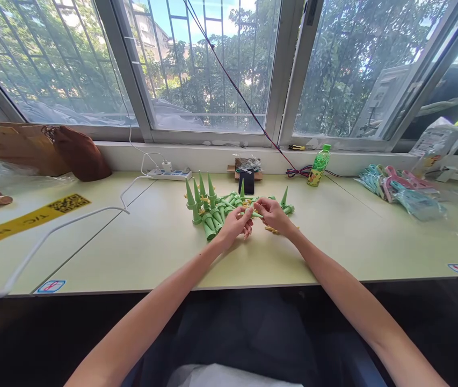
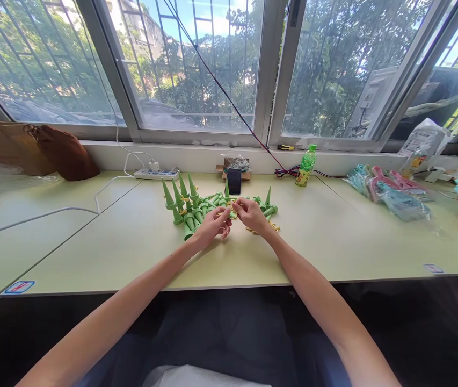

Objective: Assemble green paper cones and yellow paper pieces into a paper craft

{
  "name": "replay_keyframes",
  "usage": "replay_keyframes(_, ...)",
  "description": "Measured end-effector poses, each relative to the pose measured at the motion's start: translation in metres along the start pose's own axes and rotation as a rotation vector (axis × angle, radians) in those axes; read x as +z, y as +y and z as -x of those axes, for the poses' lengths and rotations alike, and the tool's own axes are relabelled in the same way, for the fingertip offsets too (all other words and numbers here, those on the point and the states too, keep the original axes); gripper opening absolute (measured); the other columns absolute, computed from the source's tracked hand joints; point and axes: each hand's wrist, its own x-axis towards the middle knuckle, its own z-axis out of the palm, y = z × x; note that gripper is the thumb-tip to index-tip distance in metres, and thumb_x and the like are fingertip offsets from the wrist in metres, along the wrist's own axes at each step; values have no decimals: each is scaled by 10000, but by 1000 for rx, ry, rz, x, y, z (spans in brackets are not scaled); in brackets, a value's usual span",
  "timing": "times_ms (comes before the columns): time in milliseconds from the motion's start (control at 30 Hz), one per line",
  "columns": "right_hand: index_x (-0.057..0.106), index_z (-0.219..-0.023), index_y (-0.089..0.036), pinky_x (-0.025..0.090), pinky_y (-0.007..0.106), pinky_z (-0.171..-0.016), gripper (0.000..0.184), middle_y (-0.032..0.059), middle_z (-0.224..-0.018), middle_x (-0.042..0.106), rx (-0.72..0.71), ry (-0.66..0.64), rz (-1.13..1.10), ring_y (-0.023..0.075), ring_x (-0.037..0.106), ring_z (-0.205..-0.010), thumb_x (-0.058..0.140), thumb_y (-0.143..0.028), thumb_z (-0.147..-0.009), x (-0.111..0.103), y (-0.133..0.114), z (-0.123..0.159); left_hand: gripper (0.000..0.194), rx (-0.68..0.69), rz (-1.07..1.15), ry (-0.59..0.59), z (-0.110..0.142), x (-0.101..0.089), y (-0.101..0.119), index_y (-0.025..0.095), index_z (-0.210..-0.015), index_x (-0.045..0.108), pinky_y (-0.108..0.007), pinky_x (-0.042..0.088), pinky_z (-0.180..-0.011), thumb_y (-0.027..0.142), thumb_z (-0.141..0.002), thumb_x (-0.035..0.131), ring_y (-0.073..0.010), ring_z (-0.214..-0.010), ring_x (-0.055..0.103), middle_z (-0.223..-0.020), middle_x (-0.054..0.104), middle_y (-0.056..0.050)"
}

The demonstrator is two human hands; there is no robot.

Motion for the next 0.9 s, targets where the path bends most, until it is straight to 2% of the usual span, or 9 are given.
replay_keyframes(133, 476, -691, -210, 274, 241, -428, 441, -56, -505, 417, -11, -6, 45, 85, 339, -439, 546, -588, -909, -1, 0, -1, 623, 69, -72, 31, 0, 0, -2, 173, -1002, 517, -203, 402, -376, 682, -725, 743, -73, -415, 521, -656, 581, 37)
replay_keyframes(300, 466, -688, -217, 257, 252, -431, 419, -55, -478, 417, -5, -23, 61, 93, 333, -427, 535, -557, -923, -2, 2, -1, 601, 174, -213, 81, 3, 0, -3, 192, -1078, 455, -205, 380, -370, 622, -766, 736, -90, -406, 516, -605, 525, 82)
replay_keyframes(400, 457, -682, -221, 254, 256, -432, 418, -54, -475, 415, -1, -21, 62, 96, 333, -424, 540, -554, -920, -2, 2, -1, 532, 232, -311, 104, 4, 0, -3, 195, -1052, 464, -205, 358, -372, 583, -793, 721, -89, -412, 514, -628, 543, 72)
replay_keyframes(567, 430, -656, -222, 256, 255, -436, 431, -51, -477, 411, 1, -18, 76, 96, 337, -433, 546, -547, -914, -2, 0, 0, 381, 343, -464, 122, 5, 0, -2, 181, -943, 536, -222, 427, -470, 506, -833, 703, -95, -503, 544, -680, 603, 26)
replay_keyframes(733, 424, -642, -219, 255, 251, -438, 427, -47, -476, 408, -7, -16, 86, 97, 340, -445, 539, -527, -915, -3, 1, -1, 275, 454, -577, 150, 4, -1, -5, 183, -914, 561, -231, 451, -530, 413, -857, 699, -111, -584, 564, -725, 622, 8)
replay_keyframes(900, 432, -636, -217, 249, 247, -434, 405, -48, -472, 399, -16, -14, 76, 95, 335, -446, 534, -494, -913, -2, 3, -2, 179, 593, -688, 191, 2, -3, -10, 181, -924, 584, -220, 454, -534, 299, -863, 706, -81, -578, 537, -839, 596, 0)
